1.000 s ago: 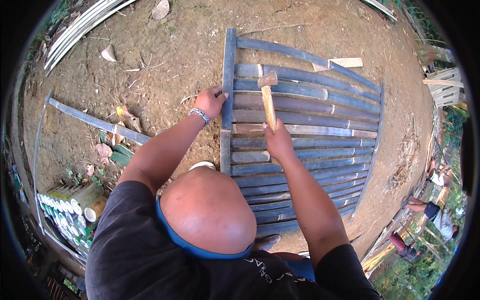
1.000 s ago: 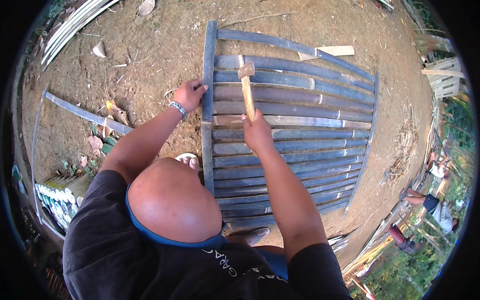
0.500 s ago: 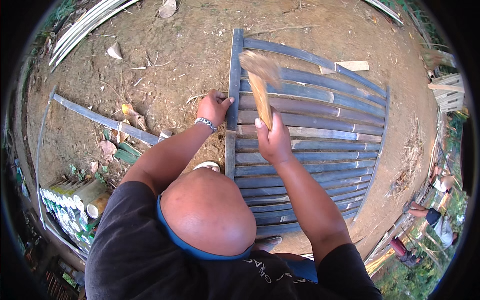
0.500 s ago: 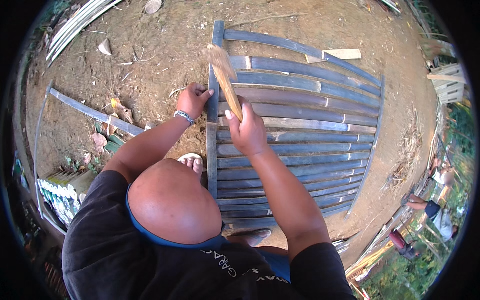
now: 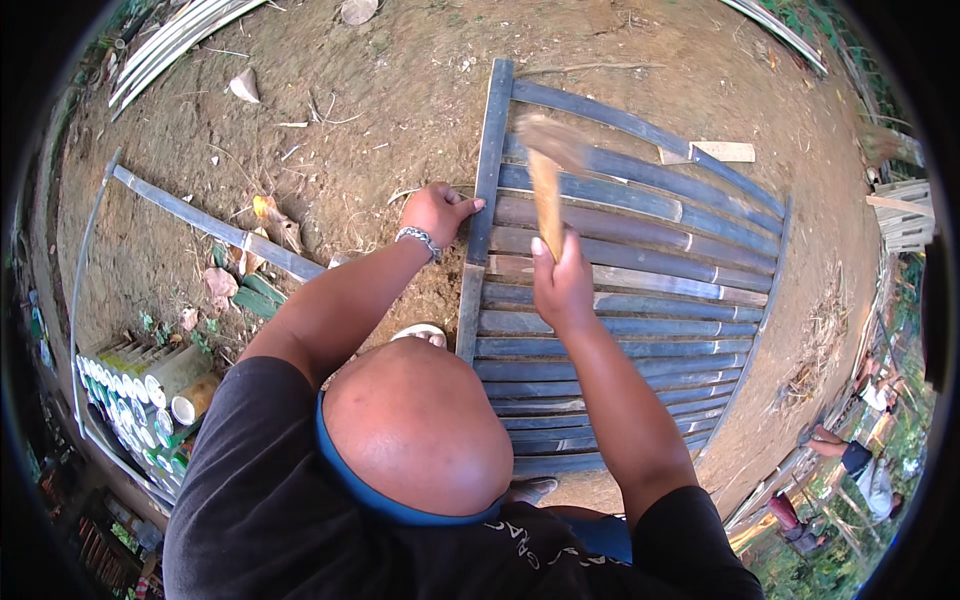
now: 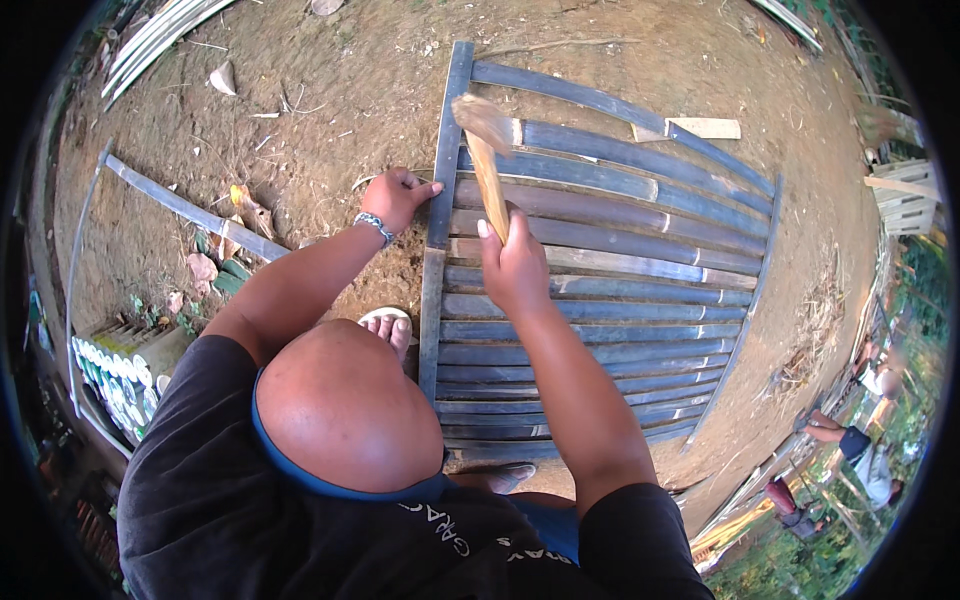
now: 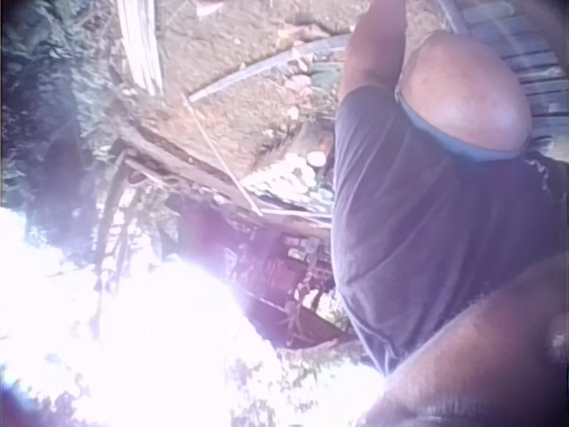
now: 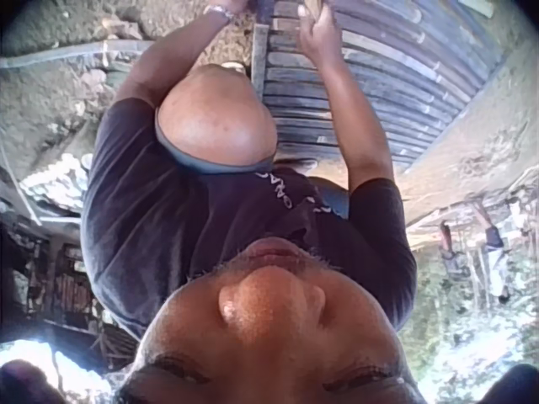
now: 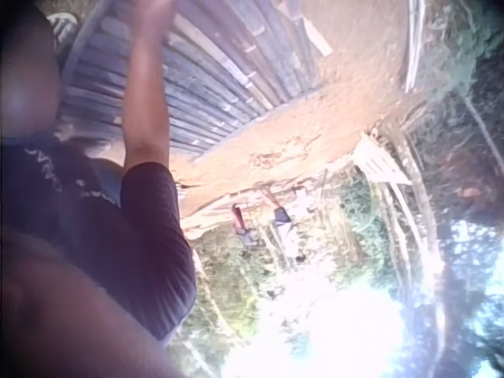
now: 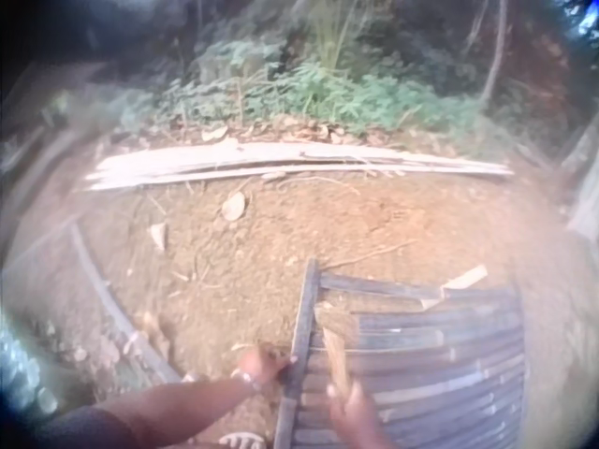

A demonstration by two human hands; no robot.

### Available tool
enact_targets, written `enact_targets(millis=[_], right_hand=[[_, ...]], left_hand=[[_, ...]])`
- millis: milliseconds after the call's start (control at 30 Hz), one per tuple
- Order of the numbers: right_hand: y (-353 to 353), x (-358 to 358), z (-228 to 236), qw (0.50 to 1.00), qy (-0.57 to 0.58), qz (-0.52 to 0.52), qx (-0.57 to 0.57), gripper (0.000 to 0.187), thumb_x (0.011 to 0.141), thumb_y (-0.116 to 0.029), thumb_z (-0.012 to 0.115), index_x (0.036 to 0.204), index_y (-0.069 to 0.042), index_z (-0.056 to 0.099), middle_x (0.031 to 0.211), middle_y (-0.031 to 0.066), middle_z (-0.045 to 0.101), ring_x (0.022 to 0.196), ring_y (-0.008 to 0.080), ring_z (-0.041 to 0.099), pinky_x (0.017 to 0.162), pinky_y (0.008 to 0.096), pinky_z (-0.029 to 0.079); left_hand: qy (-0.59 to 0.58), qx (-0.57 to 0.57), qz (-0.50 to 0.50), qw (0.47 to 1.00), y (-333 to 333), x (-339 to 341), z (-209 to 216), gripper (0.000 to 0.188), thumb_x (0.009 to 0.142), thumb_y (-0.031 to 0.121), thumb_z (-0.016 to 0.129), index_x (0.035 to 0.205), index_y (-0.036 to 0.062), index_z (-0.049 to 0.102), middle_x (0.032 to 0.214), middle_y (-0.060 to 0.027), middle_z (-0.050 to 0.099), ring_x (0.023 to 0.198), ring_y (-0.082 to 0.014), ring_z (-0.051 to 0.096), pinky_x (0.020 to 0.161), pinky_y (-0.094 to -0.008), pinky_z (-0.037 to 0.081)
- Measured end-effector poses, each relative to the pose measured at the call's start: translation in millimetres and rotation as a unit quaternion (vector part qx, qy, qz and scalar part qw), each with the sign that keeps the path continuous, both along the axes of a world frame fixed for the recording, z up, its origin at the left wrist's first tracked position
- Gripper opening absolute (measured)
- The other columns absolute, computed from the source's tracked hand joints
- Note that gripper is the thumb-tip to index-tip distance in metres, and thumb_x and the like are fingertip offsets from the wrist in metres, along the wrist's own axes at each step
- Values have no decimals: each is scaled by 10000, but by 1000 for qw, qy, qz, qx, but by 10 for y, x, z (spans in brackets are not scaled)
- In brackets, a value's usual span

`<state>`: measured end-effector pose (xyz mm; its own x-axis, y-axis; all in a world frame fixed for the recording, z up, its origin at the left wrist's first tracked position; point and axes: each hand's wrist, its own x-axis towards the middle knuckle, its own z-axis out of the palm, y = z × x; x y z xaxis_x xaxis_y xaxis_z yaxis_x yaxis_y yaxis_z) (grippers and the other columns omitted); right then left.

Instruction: The person constructs a gate by placing bamboo slats onto a frame and hammering them into place.

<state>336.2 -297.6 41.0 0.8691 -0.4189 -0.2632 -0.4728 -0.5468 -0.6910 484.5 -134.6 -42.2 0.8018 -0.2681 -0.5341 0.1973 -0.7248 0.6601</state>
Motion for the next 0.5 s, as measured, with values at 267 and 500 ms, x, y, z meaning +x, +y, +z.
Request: enact_targets(millis=[267,500], right_hand=[[-43,-32,-236,975,188,107,-50,390,1041,-344,537,1200,12,512,919,316,680,884,512,657,775,590,504],[60,-93,-109,1000,17,-9,-20,403,1039,-356,541,1180,21,516,927,322,680,897,521,653,782,593,503]], left_hand=[[9,12,-8,1000,-18,-40,25,483,807,483,844,721,49,651,659,-100,650,609,-227,610,643,-390,510],[-6,12,-16,1000,12,18,-7,494,815,472,841,709,40,626,654,-108,645,604,-233,608,635,-395,511]])
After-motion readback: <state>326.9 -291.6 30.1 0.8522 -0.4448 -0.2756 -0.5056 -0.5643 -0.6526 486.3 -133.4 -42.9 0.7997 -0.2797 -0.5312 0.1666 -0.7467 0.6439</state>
